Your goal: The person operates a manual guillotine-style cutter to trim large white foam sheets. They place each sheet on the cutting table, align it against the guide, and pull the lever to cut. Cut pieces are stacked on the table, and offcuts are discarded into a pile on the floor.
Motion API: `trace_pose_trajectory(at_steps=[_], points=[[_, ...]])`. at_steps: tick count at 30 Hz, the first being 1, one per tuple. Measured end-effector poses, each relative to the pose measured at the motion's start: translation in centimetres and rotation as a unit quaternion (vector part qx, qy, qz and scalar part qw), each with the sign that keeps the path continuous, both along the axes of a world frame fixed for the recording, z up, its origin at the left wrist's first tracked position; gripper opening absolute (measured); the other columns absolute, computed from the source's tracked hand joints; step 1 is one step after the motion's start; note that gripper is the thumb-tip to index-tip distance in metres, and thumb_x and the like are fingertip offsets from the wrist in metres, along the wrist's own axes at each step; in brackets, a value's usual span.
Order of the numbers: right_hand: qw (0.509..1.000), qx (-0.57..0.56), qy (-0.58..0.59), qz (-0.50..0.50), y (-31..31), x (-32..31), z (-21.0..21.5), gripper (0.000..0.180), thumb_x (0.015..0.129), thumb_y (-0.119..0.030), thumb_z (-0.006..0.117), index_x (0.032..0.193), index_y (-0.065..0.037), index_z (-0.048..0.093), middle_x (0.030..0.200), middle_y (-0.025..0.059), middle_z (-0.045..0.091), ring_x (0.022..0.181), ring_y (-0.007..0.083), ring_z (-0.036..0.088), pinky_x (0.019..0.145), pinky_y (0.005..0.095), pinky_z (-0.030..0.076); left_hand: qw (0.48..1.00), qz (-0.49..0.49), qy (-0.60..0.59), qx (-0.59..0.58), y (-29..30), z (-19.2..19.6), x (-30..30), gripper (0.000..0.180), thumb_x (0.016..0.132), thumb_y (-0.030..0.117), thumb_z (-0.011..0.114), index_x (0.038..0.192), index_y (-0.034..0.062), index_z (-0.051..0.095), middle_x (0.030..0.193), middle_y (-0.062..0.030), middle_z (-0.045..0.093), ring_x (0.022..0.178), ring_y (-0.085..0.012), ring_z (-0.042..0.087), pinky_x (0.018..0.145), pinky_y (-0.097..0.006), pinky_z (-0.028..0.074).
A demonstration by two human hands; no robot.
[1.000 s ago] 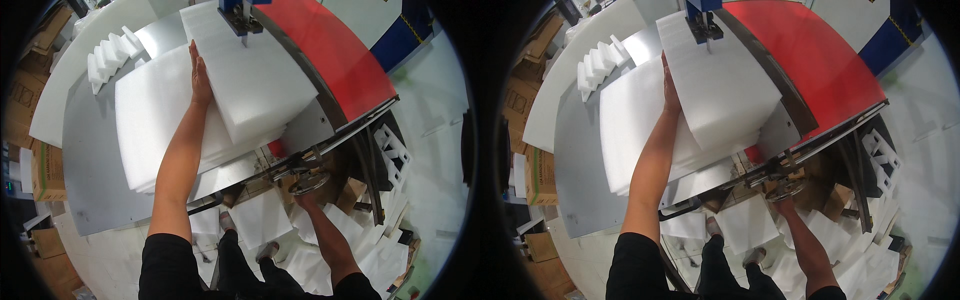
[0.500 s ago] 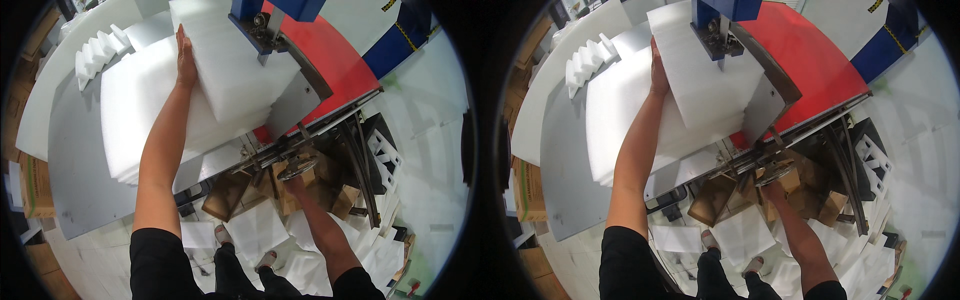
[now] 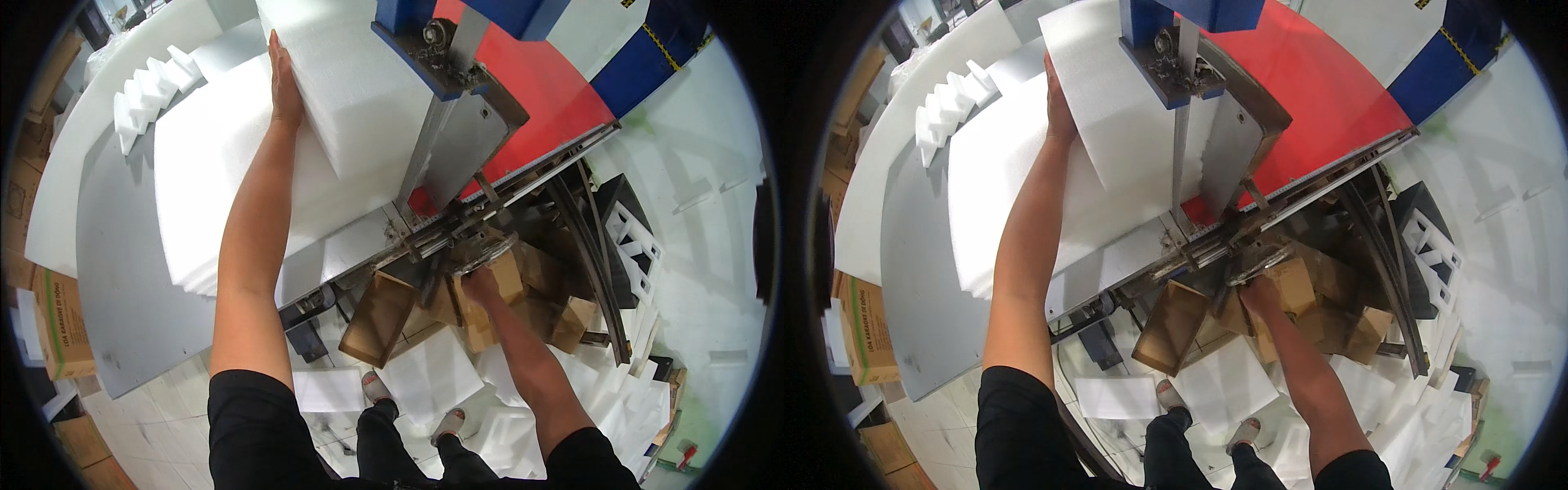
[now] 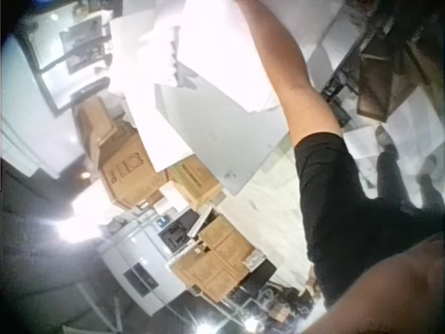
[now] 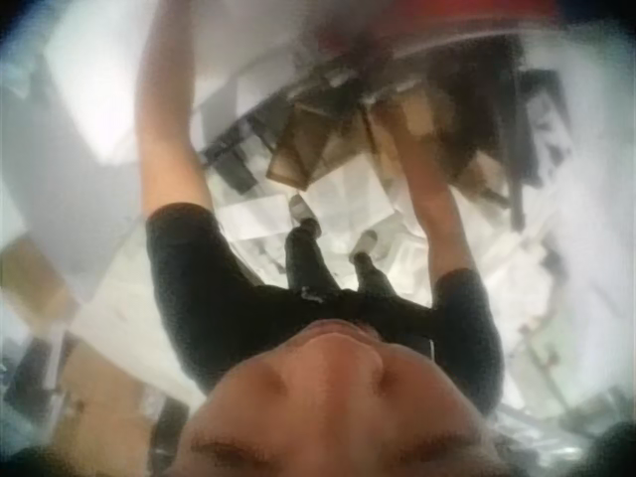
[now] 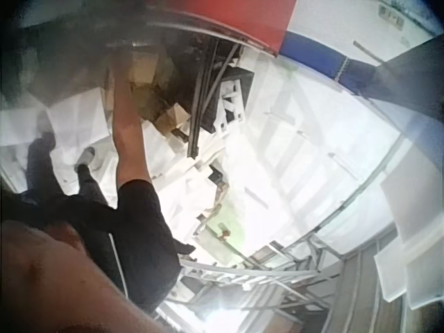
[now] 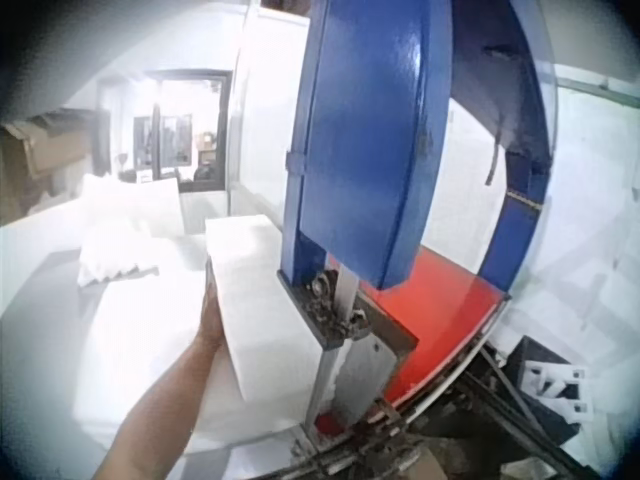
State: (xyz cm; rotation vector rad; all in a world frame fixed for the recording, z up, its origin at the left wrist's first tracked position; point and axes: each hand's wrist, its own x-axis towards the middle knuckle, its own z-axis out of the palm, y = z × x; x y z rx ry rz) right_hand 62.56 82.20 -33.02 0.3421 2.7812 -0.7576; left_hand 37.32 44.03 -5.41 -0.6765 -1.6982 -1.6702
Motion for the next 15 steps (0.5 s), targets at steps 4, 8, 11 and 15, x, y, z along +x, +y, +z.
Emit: trace_pose_trajectory(at_steps=[4, 8, 11, 15], points=[[0.999, 0.038, -0.028, -0.027, 0.5, 1.6, 0.7, 0.038, 0.085, -0.028, 0.063, 0.1, 0.006, 0.071, 0.101, 0.0284, 0.072, 0.1, 0.0443, 0.069, 0.088, 0.0523, 0.054, 0.995, -0.041, -0.05, 0.071, 0.9, -0.4, 0.7, 0.08, 0.104, 0.061, 0.033, 0.162, 0.0098, 0.014, 0.153, -0.0109, 0.039, 0.137, -0.0226, 0.042, 0.113, -0.036, 0.037], [0.998, 0.042, -0.034, -0.014, 0.8, 2.2, 2.0, 0.036, 0.086, -0.027, 0.062, 0.099, 0.004, 0.073, 0.099, 0.0271, 0.072, 0.099, 0.0434, 0.069, 0.088, 0.0519, 0.054, 0.998, -0.026, -0.015, 0.061, 1.0, -0.4, 1.2, 0.081, 0.104, 0.061, 0.034, 0.163, 0.0101, 0.011, 0.16, -0.0115, 0.031, 0.144, -0.0254, 0.034, 0.119, -0.038, 0.03], [0.998, 0.06, -0.032, -0.006, 1.2, 2.7, 2.6, 0.036, 0.087, -0.027, 0.06, 0.098, 0.004, 0.073, 0.1, 0.0272, 0.072, 0.099, 0.0435, 0.069, 0.088, 0.0523, 0.054, 0.993, -0.053, -0.052, 0.088, 1.6, 0.0, 1.6, 0.082, 0.105, 0.062, 0.034, 0.163, 0.0095, 0.01, 0.164, -0.012, 0.025, 0.149, -0.0267, 0.028, 0.122, -0.04, 0.023], [0.997, 0.066, -0.048, -0.008, 1.8, 2.8, 3.3, 0.035, 0.088, -0.027, 0.059, 0.099, 0.003, 0.072, 0.102, 0.0264, 0.072, 0.1, 0.044, 0.069, 0.088, 0.0527, 0.054, 0.996, 0.023, -0.062, 0.065, -0.2, -1.2, -1.3, 0.077, 0.105, 0.058, 0.031, 0.162, 0.0075, 0.016, 0.17, -0.0111, 0.012, 0.157, -0.0257, 0.001, 0.125, -0.04, 0.005]])
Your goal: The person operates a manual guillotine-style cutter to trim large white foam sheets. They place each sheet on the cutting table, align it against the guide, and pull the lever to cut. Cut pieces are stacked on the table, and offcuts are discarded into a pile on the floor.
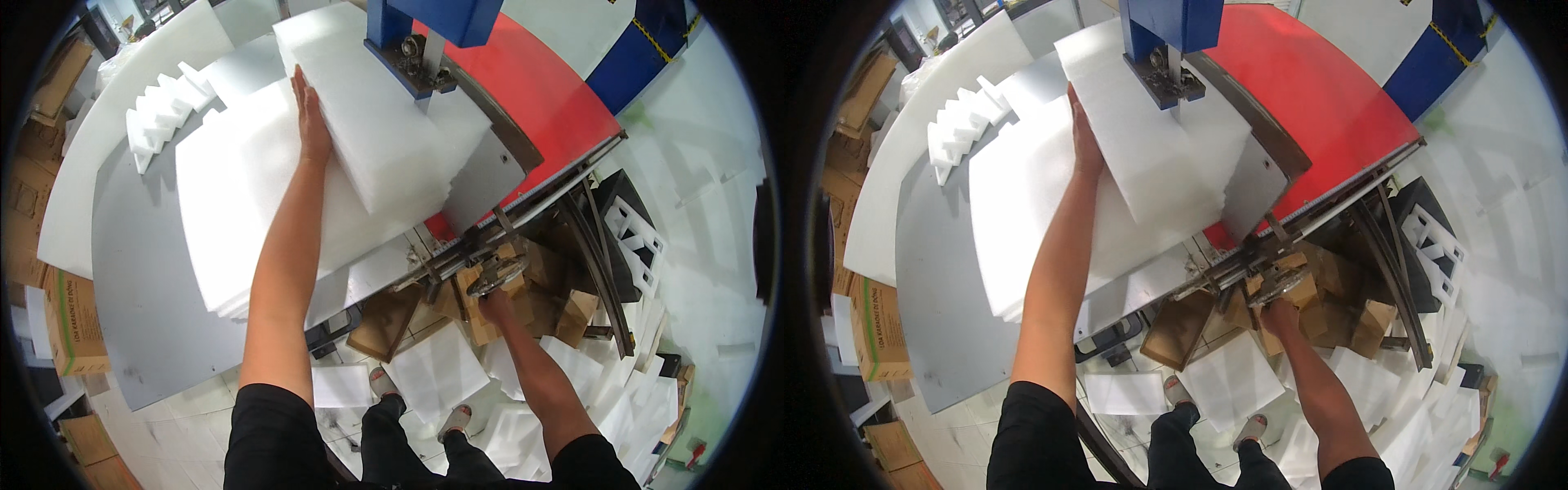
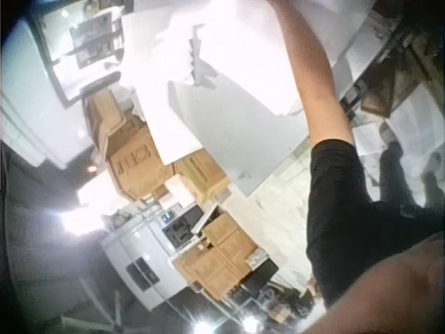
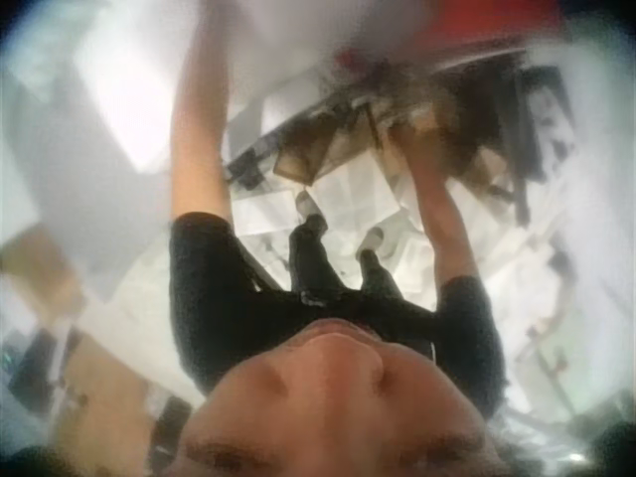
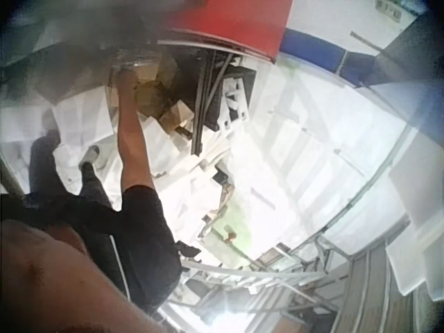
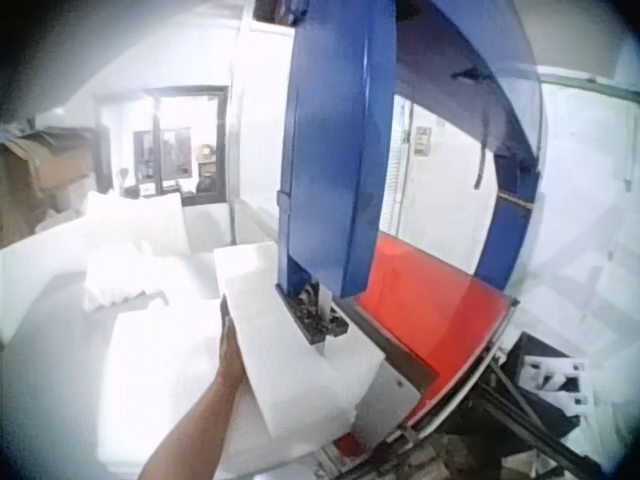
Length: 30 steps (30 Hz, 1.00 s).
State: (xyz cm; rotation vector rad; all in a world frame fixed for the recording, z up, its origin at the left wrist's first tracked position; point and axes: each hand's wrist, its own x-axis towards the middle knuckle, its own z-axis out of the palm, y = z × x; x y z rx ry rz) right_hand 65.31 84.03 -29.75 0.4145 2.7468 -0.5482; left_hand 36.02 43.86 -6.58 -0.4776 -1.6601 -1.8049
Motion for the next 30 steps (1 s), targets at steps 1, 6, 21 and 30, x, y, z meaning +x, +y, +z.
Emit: trace_pose_trajectory(at_steps=[1, 6, 21, 30], points=[[1.0, -0.011, 0.019, 0.022, -0.7, 0.0, 1.0, 0.034, 0.088, -0.027, 0.058, 0.101, 0.002, 0.072, 0.102, 0.0262, 0.072, 0.1, 0.0444, 0.069, 0.088, 0.053, 0.054, 1.0, 0.017, -0.007, -0.006, -1.0, -0.3, -0.3, 0.076, 0.106, 0.057, 0.03, 0.162, 0.007, 0.017, 0.171, -0.0106, 0.01, 0.158, -0.0254, -0.003, 0.126, -0.04, 0.002], [0.999, 0.004, -0.006, 0.044, -0.8, -0.7, 4.0, 0.036, 0.089, -0.026, 0.058, 0.114, -0.003, 0.069, 0.11, 0.0244, 0.071, 0.105, 0.0452, 0.066, 0.092, 0.0553, 0.052, 0.996, 0.065, -0.056, -0.037, -1.8, 1.0, -0.7, 0.074, 0.107, 0.055, 0.03, 0.163, 0.0083, 0.016, 0.171, -0.0136, 0.006, 0.158, -0.0271, -0.004, 0.125, -0.043, 0.0], [0.989, 0.048, -0.09, 0.105, -1.0, -3.7, 12.2, 0.044, 0.087, -0.027, 0.063, 0.13, -0.019, 0.06, 0.124, 0.0187, 0.066, 0.115, 0.0402, 0.063, 0.089, 0.0568, 0.051, 0.983, 0.088, -0.149, -0.064, -4.3, 4.5, -3.5, 0.073, 0.106, 0.056, 0.023, 0.164, 0.0131, 0.009, 0.171, -0.0108, 0.001, 0.158, -0.0289, -0.004, 0.125, -0.048, -0.003], [0.957, 0.124, -0.258, 0.058, -2.2, -8.6, 22.9, 0.064, 0.085, -0.049, 0.066, 0.131, -0.005, 0.057, 0.134, 0.0179, 0.058, 0.122, 0.0359, 0.058, 0.101, 0.0557, 0.043, 0.981, 0.076, -0.173, -0.045, -8.2, 3.7, -7.5, 0.068, 0.11, 0.044, 0.021, 0.162, 0.0037, 0.009, 0.171, -0.0114, 0.004, 0.157, -0.0257, 0.002, 0.126, -0.039, 0.005]])
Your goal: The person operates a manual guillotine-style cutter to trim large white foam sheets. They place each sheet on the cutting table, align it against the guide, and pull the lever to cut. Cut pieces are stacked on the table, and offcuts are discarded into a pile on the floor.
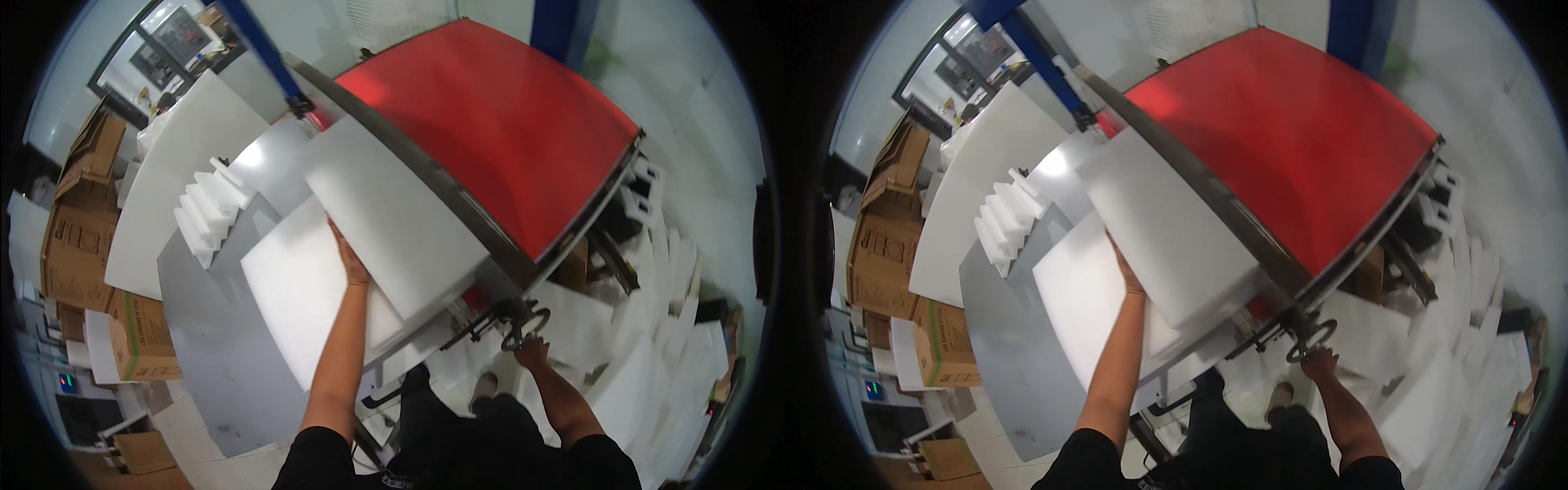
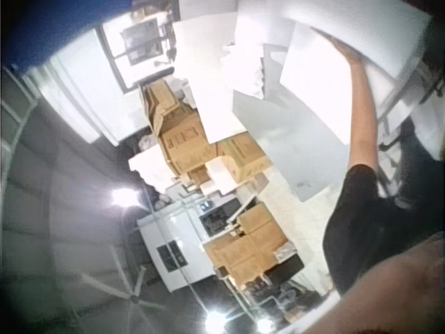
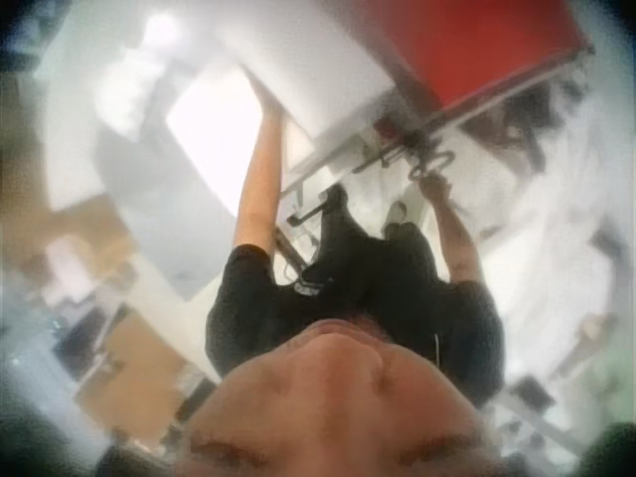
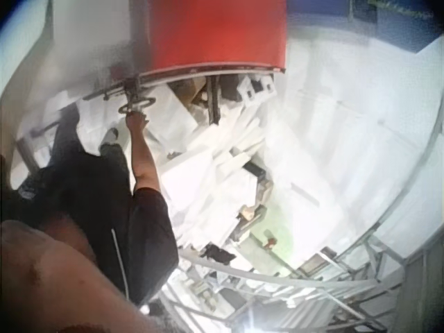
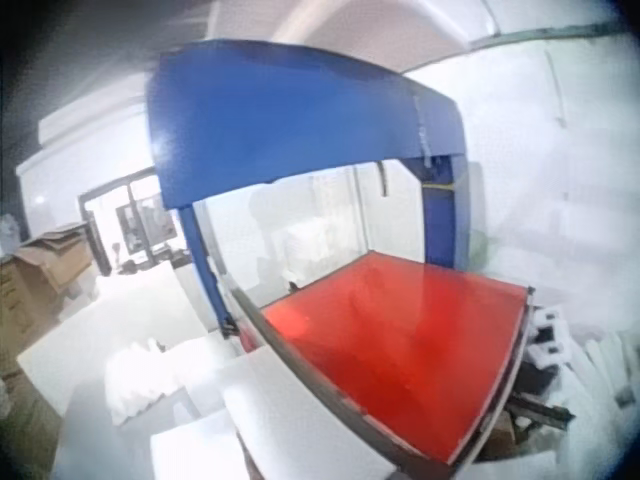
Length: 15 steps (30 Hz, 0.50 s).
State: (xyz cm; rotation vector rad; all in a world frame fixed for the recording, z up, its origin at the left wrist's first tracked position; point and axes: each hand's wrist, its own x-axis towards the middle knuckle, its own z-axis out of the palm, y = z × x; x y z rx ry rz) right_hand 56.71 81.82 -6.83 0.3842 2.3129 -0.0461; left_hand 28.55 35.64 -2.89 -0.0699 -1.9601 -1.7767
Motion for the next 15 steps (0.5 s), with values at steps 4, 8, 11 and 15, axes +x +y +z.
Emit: trace_pose_trajectory(at_steps=[4, 8, 11, 15], points=[[0.988, 0.017, 0.154, 0.004, -2.1, 1.4, 8.2, 0.069, 0.08, -0.05, 0.071, 0.126, 0.0, 0.06, 0.122, 0.0212, 0.061, 0.117, 0.0406, 0.057, 0.101, 0.0533, 0.044, 0.989, 0.098, 0.057, -0.09, -7.2, 8.8, -1.4, 0.063, 0.106, 0.025, 0.035, 0.16, -0.0032, 0.017, 0.168, -0.0177, 0.016, 0.156, -0.0286, 0.013, 0.126, -0.041, 0.006], [0.891, -0.445, 0.089, 0.004, -5.4, 1.1, 12.8, 0.038, 0.088, -0.027, 0.072, 0.114, 0.001, 0.065, 0.112, 0.02, 0.068, 0.1, 0.0328, 0.069, 0.086, 0.044, 0.055, 0.883, -0.008, -0.108, -0.457, -4.8, 24.4, -7.0, 0.078, 0.095, 0.047, 0.064, 0.156, 0.0093, 0.036, 0.163, -0.0126, 0.034, 0.155, -0.0349, 0.02, 0.12, -0.064, 0.0], [0.759, -0.587, 0.181, -0.217, -13.5, -4.5, 12.6, 0.053, 0.093, -0.018, 0.07, 0.137, 0.003, 0.052, 0.125, 0.0204, 0.065, 0.112, 0.0282, 0.067, 0.092, 0.0364, 0.054, 0.762, -0.06, -0.179, -0.62, -2.6, 27.1, -11.9, 0.094, 0.092, 0.065, 0.058, 0.158, 0.0047, 0.029, 0.165, -0.0155, 0.029, 0.156, -0.0337, 0.016, 0.121, -0.062, -0.002], [0.736, -0.508, 0.17, -0.413, -20.3, -13.0, 10.2, 0.05, 0.091, -0.012, 0.067, 0.136, 0.004, 0.05, 0.126, 0.0193, 0.062, 0.114, 0.0249, 0.062, 0.094, 0.0361, 0.05, 0.673, -0.097, -0.276, -0.679, -5.0, 27.0, -16.0, 0.11, 0.088, 0.08, 0.048, 0.159, -0.0004, 0.022, 0.165, -0.0198, 0.025, 0.156, -0.0311, 0.015, 0.122, -0.061, -0.004]])
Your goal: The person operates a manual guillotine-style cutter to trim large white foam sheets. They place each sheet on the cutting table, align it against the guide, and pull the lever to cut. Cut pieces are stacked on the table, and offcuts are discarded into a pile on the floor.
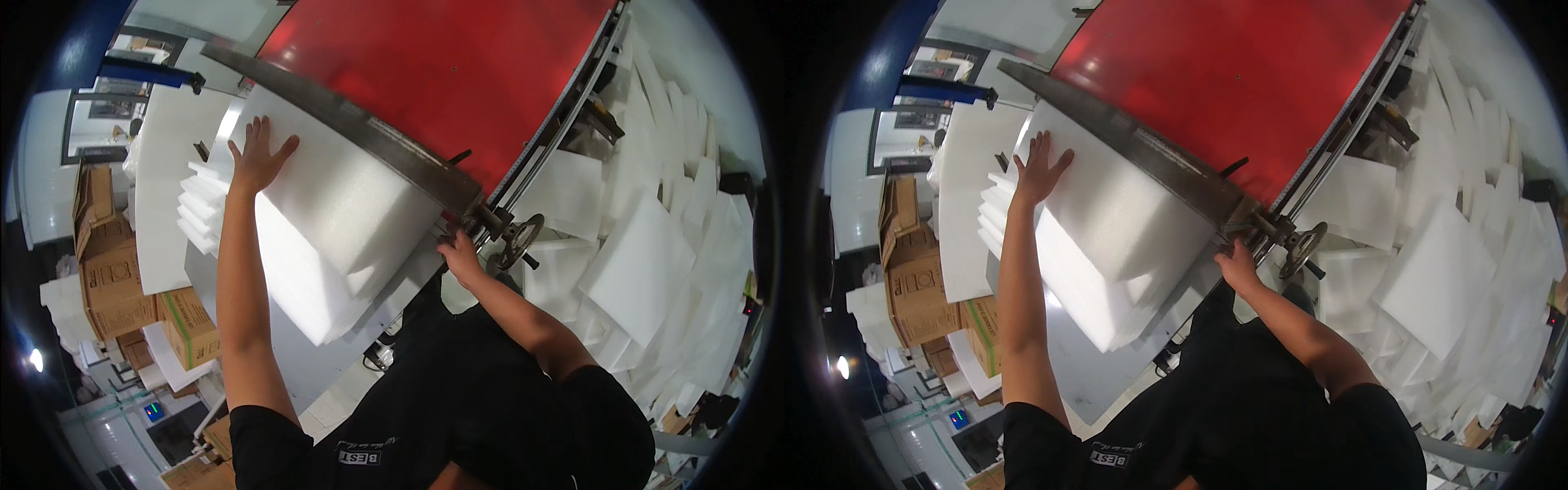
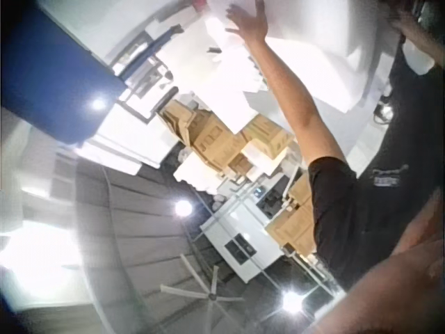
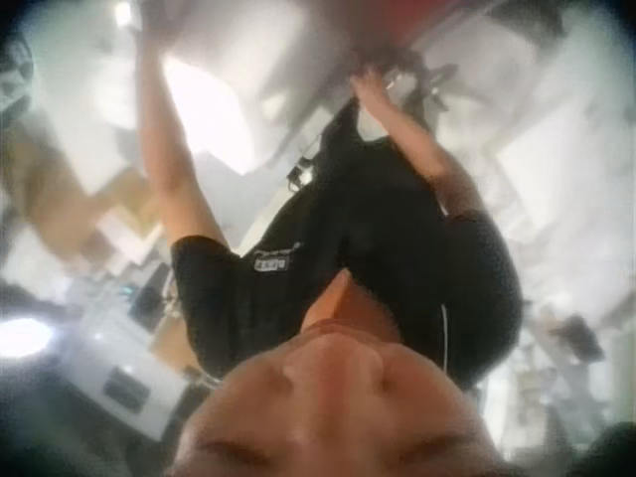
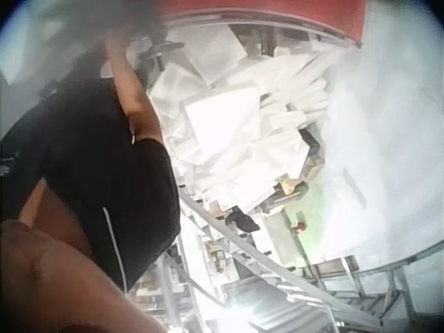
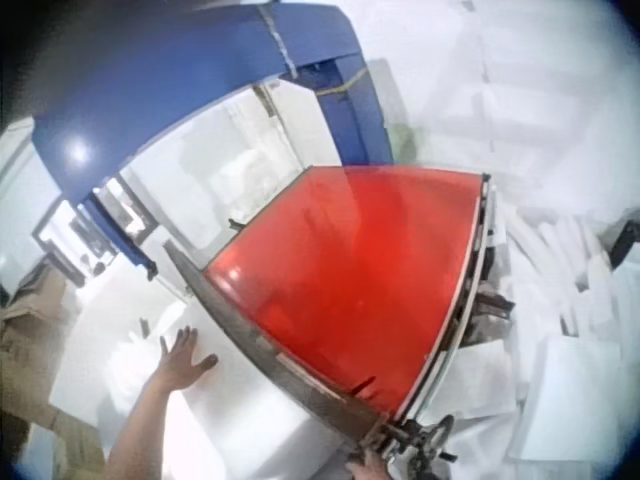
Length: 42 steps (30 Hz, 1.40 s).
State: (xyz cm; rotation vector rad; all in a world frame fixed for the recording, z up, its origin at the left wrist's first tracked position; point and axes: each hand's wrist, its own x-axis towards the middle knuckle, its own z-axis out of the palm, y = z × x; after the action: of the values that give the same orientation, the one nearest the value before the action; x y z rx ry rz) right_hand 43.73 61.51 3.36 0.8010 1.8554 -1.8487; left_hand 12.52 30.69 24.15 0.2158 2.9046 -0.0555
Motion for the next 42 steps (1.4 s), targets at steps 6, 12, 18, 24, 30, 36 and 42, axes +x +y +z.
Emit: trace_pose_trajectory(at_steps=[6, 12, 18, 24, 30, 36, 42], points=[[0.903, -0.246, -0.056, -0.348, -5.0, -1.2, -14.3, 0.027, 0.082, 0.001, 0.061, 0.108, -0.004, 0.065, 0.106, 0.007, 0.063, 0.091, 0.0182, 0.057, 0.078, 0.0349, 0.045, 0.998, -0.032, -0.051, 0.021, -0.7, 1.2, -4.3, 0.112, 0.084, 0.081, 0.053, 0.157, -0.0007, 0.028, 0.163, -0.02, 0.029, 0.155, -0.0307, 0.018, 0.122, -0.06, -0.004], [0.877, -0.292, 0.014, -0.382, -4.6, -4.6, -8.8, 0.027, 0.077, 0.009, 0.061, 0.098, -0.008, 0.062, 0.095, 0.0028, 0.06, 0.086, 0.0179, 0.055, 0.077, 0.0315, 0.043, 0.999, -0.02, -0.046, 0.001, -4.9, 2.5, -6.7, 0.093, 0.092, 0.071, 0.053, 0.155, 0.0056, 0.036, 0.161, -0.0186, 0.035, 0.154, -0.0305, 0.023, 0.123, -0.058, -0.005], [0.866, -0.331, 0.053, -0.372, -3.6, -5.1, -8.5, 0.032, 0.076, 0.012, 0.059, 0.099, -0.009, 0.061, 0.097, 0.002, 0.059, 0.093, 0.0189, 0.056, 0.084, 0.0308, 0.044, 0.985, -0.067, 0.013, 0.156, 4.1, 5.4, 0.1, 0.062, 0.107, 0.041, 0.041, 0.15, -0.0029, 0.041, 0.158, -0.024, 0.038, 0.151, -0.037, 0.029, 0.125, -0.048, 0.01], [0.832, -0.476, 0.083, -0.272, -2.2, -4.6, -0.6, 0.041, 0.074, 0.013, 0.055, 0.107, -0.009, 0.06, 0.107, 0.003, 0.06, 0.102, 0.0201, 0.057, 0.093, 0.0324, 0.043, 0.978, 0.011, 0.018, 0.208, 6.1, 9.8, 2.5, 0.063, 0.108, 0.039, 0.033, 0.149, -0.0087, 0.039, 0.157, -0.0284, 0.036, 0.15, -0.0379, 0.03, 0.123, -0.04, 0.022], [0.814, -0.53, 0.123, -0.204, 0.1, -5.7, 18.3, 0.057, 0.076, 0.002, 0.053, 0.133, 0.002, 0.055, 0.134, 0.0135, 0.061, 0.129, 0.0282, 0.054, 0.12, 0.0433, 0.033, 0.957, -0.235, 0.164, 0.044, 5.5, 23.7, 2.8, 0.035, 0.105, 0.029, 0.041, 0.108, -0.0024, 0.057, 0.105, -0.0252, 0.064, 0.089, -0.0403, 0.063, 0.082, -0.05, 0.049], [0.727, -0.593, 0.345, 0.009, -2.3, -5.5, 28.3, 0.052, 0.092, -0.018, 0.055, 0.14, 0.003, 0.048, 0.151, 0.0216, 0.045, 0.141, 0.0362, 0.043, 0.122, 0.0536, 0.029, 0.905, -0.226, 0.313, 0.18, -10.1, 33.0, 12.3, 0.042, 0.102, 0.028, 0.053, 0.136, 0.0028, 0.059, 0.13, -0.0207, 0.064, 0.114, -0.0312, 0.067, 0.098, -0.037, 0.053], [0.807, -0.279, 0.486, 0.185, -15.8, -6.0, 30.2, 0.017, 0.09, -0.011, 0.052, 0.088, 0.003, 0.062, 0.151, 0.0248, 0.042, 0.139, 0.0389, 0.042, 0.114, 0.0554, 0.037, 0.809, 0.073, 0.36, 0.46, -22.5, 29.3, 35.6, 0.056, 0.099, 0.035, 0.052, 0.143, 0.0009, 0.055, 0.143, -0.0189, 0.058, 0.132, -0.031, 0.056, 0.113, -0.039, 0.041]])
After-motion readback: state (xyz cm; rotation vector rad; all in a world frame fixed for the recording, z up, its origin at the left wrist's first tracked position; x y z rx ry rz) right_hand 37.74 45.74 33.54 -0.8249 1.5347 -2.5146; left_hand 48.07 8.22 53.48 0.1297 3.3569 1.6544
